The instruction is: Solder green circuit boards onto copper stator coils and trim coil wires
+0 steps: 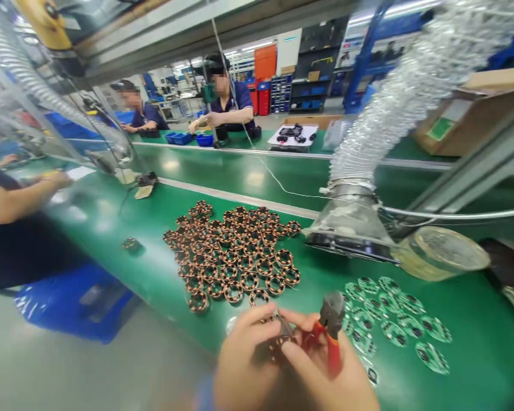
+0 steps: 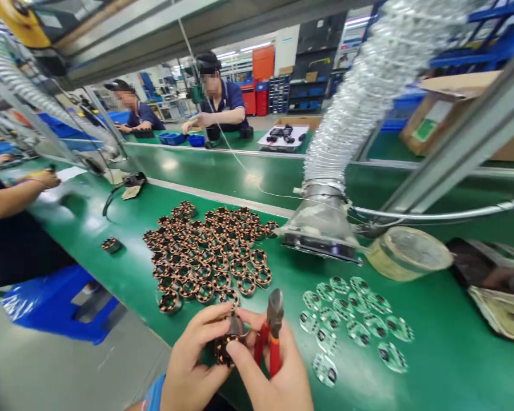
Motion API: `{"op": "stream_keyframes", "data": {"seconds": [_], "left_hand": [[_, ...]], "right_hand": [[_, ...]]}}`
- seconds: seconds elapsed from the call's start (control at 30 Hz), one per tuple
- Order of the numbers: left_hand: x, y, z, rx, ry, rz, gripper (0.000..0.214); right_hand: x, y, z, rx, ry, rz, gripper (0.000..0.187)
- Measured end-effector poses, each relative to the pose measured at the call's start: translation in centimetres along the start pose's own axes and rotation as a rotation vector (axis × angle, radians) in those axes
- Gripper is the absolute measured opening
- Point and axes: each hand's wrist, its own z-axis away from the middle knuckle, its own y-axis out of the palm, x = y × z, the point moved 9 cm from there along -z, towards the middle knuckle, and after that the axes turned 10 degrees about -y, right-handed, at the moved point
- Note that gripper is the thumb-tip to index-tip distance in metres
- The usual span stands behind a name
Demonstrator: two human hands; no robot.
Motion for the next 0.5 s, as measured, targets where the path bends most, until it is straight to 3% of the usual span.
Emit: {"op": "stream_keyframes", "data": {"seconds": [0.17,0.37,0.5], "left_hand": [[0.6,2.1,0.2,0.102,-0.015,-0.043,0.047],[0.9,4.1,0.4,0.191,-0.136,0.005,0.040],[2.4,5.0,1.1,0.253,-0.307,0.146,0.037]], "right_hand": [[-0.1,-1.8,0.6,-0.122,0.007,-0.044,0.040],[-0.2,-4.2,0.8,-0.219,0.003,-0.084,0.040],[0.5,-7.8,-0.1,-0.279,-0.015,-0.007,0.038]]}}
